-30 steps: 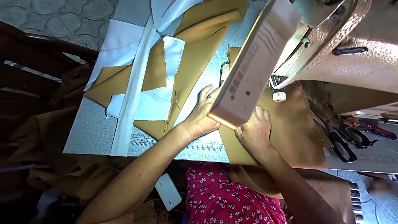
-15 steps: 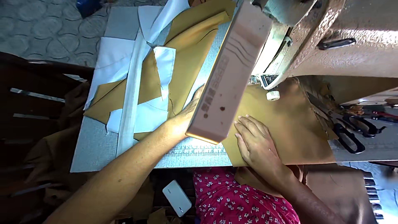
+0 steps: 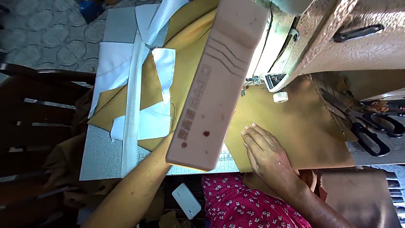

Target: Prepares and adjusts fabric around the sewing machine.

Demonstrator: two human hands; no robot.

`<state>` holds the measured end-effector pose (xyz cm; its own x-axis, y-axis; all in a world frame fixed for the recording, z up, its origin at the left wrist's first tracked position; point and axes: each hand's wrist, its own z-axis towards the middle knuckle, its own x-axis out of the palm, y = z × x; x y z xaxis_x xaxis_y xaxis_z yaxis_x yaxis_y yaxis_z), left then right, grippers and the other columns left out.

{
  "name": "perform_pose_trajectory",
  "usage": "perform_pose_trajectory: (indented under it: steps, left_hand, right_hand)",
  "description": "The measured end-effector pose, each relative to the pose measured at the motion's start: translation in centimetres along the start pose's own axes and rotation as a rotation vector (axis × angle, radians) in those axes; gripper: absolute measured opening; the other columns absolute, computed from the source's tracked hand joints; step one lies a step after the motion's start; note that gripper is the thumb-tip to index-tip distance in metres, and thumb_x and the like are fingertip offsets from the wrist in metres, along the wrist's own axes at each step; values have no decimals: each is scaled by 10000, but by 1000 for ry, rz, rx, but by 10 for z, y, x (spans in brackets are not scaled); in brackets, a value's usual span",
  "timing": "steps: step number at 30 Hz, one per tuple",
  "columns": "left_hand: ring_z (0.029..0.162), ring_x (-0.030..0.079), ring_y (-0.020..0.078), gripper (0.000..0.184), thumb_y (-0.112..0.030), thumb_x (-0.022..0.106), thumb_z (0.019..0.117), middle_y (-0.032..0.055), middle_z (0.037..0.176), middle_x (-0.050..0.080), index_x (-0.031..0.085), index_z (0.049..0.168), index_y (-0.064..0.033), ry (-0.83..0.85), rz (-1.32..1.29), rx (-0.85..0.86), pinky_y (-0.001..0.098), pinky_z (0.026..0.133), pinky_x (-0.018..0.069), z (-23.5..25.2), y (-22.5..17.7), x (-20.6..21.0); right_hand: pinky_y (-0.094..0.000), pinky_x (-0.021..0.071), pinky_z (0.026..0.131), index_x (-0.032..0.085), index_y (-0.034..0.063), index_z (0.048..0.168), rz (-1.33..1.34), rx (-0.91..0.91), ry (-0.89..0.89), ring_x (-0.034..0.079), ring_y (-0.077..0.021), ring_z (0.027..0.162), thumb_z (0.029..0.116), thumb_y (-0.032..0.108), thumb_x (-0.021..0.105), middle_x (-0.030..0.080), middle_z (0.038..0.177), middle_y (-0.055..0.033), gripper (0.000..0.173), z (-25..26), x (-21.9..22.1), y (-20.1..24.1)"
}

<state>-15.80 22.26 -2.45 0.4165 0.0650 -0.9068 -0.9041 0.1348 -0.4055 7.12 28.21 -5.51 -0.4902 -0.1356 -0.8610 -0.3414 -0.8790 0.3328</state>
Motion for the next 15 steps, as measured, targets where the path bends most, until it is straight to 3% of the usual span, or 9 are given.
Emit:
perform_pose_trajectory:
  steps: [4, 6, 10, 13, 15]
  left_hand:
    - [1432, 451, 421, 382, -99, 457, 1002, 82, 1387, 662, 733, 1265, -69, -59, -14, 40, 621, 1208, 212, 4, 0, 1]
    - [1372, 528, 400, 370, -122, 465, 992, 88, 1342, 688, 751, 1219, -62, -101, -9, 84, 633, 1182, 256, 7, 2, 2]
    - [1438, 438, 428, 371, -103, 463, 1015, 80, 1401, 652, 727, 1275, -74, -64, -10, 63, 625, 1207, 206, 2, 6, 3]
    - [1314, 595, 332, 349, -92, 483, 983, 100, 1303, 707, 753, 1196, -36, -111, -32, 91, 592, 1193, 269, 7, -1, 1]
    - [1307, 606, 306, 354, -92, 479, 984, 101, 1299, 709, 751, 1203, -34, -106, -42, 89, 583, 1201, 265, 8, -1, 1]
  right_hand:
    - [-405, 534, 1022, 759, -9, 1124, -3, -5, -6, 696, -339, 1169, 959, 84, 535, 752, 1174, -152, 294, 0, 1, 0]
    - [-403, 532, 1026, 758, -6, 1127, -14, -3, -3, 692, -336, 1178, 963, 88, 532, 752, 1179, -147, 295, 0, 1, -1]
    - [-395, 525, 1031, 761, 3, 1124, -26, -5, -11, 687, -322, 1189, 967, 92, 525, 754, 1177, -138, 297, -1, 2, -1]
    - [-397, 530, 1025, 764, 6, 1115, -23, 3, -12, 687, -322, 1188, 971, 100, 532, 754, 1176, -137, 288, -1, 2, -1]
    - [-398, 534, 1018, 767, 9, 1109, -26, 8, -18, 691, -319, 1181, 972, 104, 535, 755, 1173, -135, 285, 0, 3, -1]
